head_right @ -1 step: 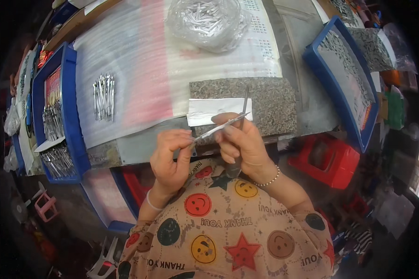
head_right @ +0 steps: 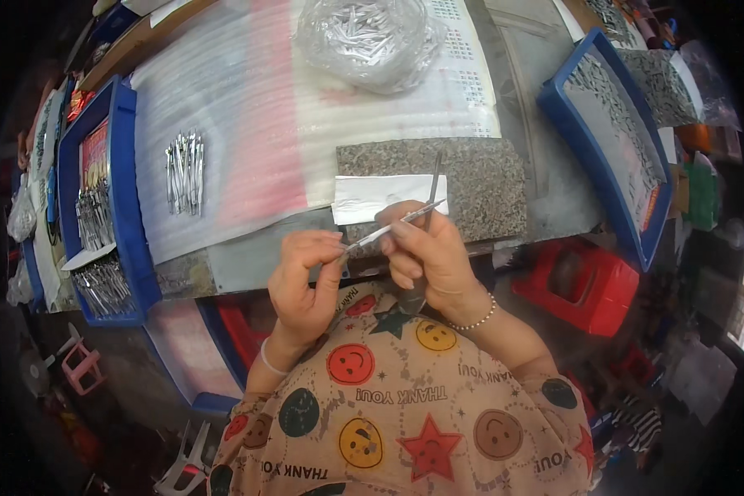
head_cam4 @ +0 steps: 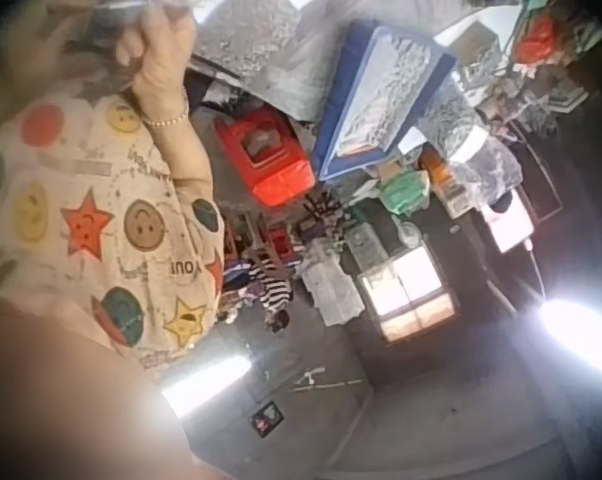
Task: Using a hammer and a punch tool to process small metal components on a workbench in a manufacturing setting.
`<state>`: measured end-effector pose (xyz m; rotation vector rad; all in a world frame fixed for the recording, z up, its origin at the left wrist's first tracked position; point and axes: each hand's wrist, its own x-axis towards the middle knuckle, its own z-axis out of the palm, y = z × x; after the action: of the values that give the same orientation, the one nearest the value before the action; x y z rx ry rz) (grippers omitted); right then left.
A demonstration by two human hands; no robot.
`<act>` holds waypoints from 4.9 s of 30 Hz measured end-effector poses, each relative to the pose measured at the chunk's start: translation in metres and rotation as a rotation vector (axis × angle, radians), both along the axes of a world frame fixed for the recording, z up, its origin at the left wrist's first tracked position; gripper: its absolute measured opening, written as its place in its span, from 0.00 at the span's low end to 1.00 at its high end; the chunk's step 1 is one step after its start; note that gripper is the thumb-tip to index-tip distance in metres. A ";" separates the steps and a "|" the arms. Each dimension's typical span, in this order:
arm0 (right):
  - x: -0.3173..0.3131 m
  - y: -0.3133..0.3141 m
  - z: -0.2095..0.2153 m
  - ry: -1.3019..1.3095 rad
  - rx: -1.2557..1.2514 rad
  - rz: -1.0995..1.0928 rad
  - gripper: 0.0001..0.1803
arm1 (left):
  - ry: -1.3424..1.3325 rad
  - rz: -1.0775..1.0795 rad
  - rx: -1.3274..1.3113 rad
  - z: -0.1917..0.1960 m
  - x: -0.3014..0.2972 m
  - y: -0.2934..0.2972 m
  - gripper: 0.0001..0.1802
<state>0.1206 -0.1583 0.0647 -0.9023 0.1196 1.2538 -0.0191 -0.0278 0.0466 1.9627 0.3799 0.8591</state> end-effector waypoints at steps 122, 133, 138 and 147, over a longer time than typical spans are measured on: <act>-0.023 0.042 0.039 -1.546 -0.264 0.633 0.08 | -1.154 -1.192 -1.401 -0.029 -0.066 0.046 0.27; -0.039 0.051 0.032 -1.586 -0.015 0.716 0.08 | 0.266 0.732 -0.054 0.081 -0.186 0.195 0.07; -0.046 0.052 0.037 -1.543 -0.022 0.802 0.09 | 0.771 0.817 0.542 0.053 -0.200 0.287 0.10; -0.039 0.042 0.036 -1.567 -0.021 0.769 0.10 | 1.143 0.708 0.353 0.043 -0.189 0.327 0.10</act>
<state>0.0818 -0.1158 0.1011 -1.7929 -1.5621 0.8601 -0.2077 0.2988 0.0895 2.5349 1.7466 0.0758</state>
